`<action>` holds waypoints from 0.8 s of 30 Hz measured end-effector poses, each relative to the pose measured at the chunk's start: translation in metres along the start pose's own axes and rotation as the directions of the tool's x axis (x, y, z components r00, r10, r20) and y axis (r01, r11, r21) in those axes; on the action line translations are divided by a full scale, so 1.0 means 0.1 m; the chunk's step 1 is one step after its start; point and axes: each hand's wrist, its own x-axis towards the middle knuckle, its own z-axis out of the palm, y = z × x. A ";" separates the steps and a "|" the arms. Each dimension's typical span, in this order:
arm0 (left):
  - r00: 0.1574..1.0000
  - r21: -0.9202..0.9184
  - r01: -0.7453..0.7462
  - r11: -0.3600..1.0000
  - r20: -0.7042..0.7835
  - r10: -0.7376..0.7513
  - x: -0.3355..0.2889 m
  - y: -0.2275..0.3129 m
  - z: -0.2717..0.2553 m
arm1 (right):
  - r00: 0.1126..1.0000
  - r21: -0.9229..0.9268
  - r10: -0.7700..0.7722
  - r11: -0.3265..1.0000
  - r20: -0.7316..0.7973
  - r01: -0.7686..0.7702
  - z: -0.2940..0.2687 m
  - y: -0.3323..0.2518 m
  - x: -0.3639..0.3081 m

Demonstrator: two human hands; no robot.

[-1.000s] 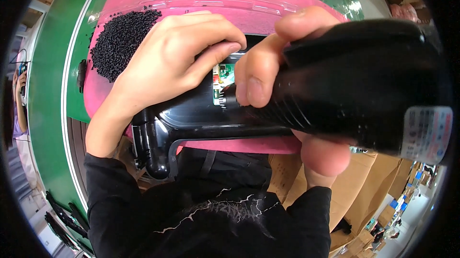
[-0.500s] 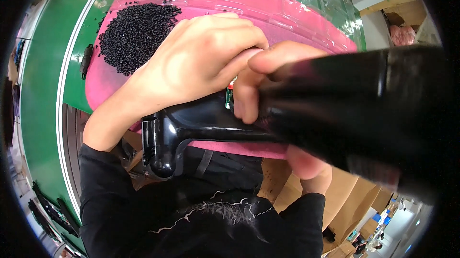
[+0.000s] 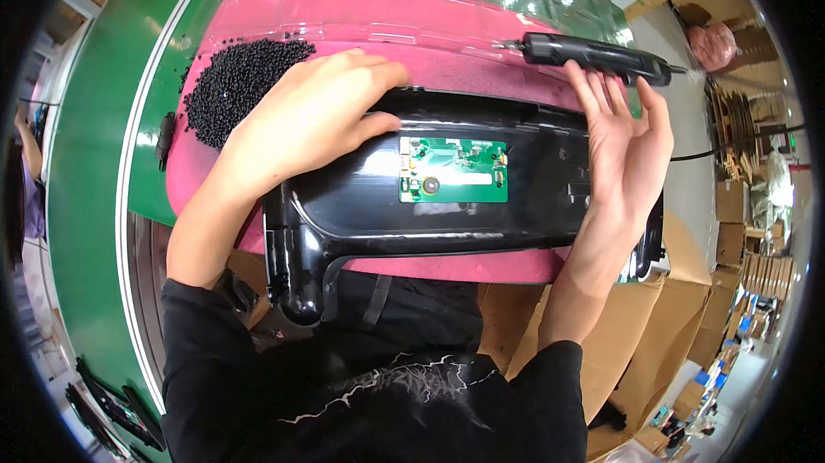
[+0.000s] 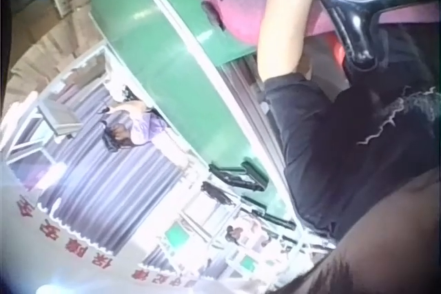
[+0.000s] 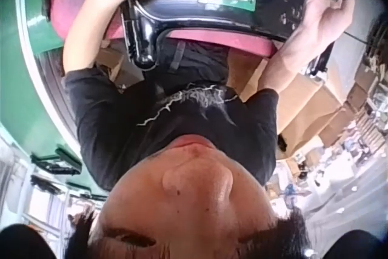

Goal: The person is installing circuit boards into plastic housings using an electric screwdriver.

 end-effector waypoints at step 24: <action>0.275 -0.330 0.381 0.864 -0.852 -0.447 1.67 3.59 0.82 | 0.082 -0.013 -0.789 -0.094 -0.609 -0.995 -5.96 -4.67 -3.08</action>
